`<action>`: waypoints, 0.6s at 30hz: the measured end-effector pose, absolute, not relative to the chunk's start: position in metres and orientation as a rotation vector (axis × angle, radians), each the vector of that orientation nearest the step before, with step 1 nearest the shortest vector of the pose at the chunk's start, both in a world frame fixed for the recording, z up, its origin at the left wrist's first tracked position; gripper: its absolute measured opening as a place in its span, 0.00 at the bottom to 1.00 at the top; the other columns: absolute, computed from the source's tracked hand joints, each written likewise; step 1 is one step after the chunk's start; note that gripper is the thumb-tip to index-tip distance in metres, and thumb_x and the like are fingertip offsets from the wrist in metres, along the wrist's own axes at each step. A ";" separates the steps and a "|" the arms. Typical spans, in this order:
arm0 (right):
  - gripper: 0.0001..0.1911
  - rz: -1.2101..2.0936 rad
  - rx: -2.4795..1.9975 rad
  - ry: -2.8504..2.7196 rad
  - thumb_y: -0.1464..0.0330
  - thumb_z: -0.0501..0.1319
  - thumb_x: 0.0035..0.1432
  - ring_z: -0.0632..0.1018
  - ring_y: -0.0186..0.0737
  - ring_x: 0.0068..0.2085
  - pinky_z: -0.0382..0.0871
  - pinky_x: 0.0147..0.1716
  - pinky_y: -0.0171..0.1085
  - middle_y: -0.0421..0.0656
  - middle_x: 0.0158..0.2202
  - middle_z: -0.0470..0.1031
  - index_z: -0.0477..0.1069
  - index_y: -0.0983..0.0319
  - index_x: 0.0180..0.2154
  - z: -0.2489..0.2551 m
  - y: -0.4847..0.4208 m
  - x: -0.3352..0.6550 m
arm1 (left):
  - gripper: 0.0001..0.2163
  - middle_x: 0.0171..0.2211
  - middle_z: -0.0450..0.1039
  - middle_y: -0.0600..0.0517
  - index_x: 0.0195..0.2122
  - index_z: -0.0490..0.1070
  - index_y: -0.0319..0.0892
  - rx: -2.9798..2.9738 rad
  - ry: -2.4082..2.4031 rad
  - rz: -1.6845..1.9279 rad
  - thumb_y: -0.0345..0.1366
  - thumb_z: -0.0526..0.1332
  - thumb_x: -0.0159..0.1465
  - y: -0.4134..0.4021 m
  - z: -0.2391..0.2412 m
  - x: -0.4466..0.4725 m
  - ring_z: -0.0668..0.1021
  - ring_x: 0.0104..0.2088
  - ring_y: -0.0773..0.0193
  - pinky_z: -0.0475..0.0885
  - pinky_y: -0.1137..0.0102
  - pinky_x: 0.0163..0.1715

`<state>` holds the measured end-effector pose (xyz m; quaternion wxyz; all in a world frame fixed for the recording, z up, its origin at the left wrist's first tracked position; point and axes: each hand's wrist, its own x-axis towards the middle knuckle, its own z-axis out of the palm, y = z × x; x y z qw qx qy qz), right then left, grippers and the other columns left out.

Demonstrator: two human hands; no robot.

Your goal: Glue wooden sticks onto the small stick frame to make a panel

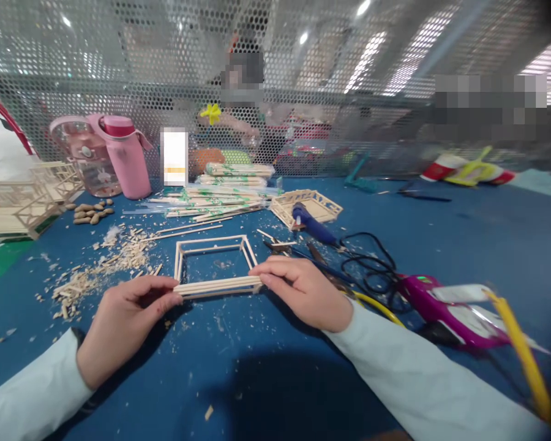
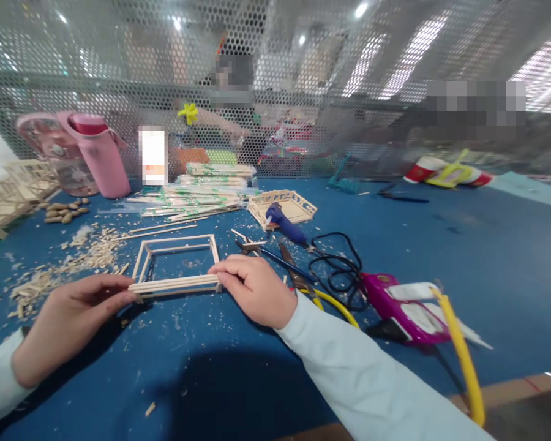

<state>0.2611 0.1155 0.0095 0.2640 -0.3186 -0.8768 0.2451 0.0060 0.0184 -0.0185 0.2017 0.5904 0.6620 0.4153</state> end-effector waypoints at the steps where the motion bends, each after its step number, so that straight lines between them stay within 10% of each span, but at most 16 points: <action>1: 0.11 0.667 -0.874 -2.351 0.71 0.54 0.57 0.75 0.34 0.31 0.67 0.33 0.32 0.43 0.31 0.77 0.74 0.64 0.37 0.008 0.114 0.262 | 0.14 0.27 0.79 0.52 0.32 0.77 0.43 1.643 1.854 1.161 0.47 0.63 0.52 0.018 -0.018 0.006 0.78 0.25 0.64 0.73 0.73 0.25; 18: 0.03 1.004 -1.057 -2.079 0.69 0.62 0.50 0.74 0.30 0.26 0.67 0.27 0.29 0.39 0.24 0.74 0.70 0.62 0.30 0.007 0.111 0.268 | 0.11 0.27 0.79 0.56 0.29 0.77 0.50 1.832 1.850 1.155 0.50 0.63 0.51 0.017 -0.022 -0.001 0.80 0.25 0.66 0.75 0.78 0.24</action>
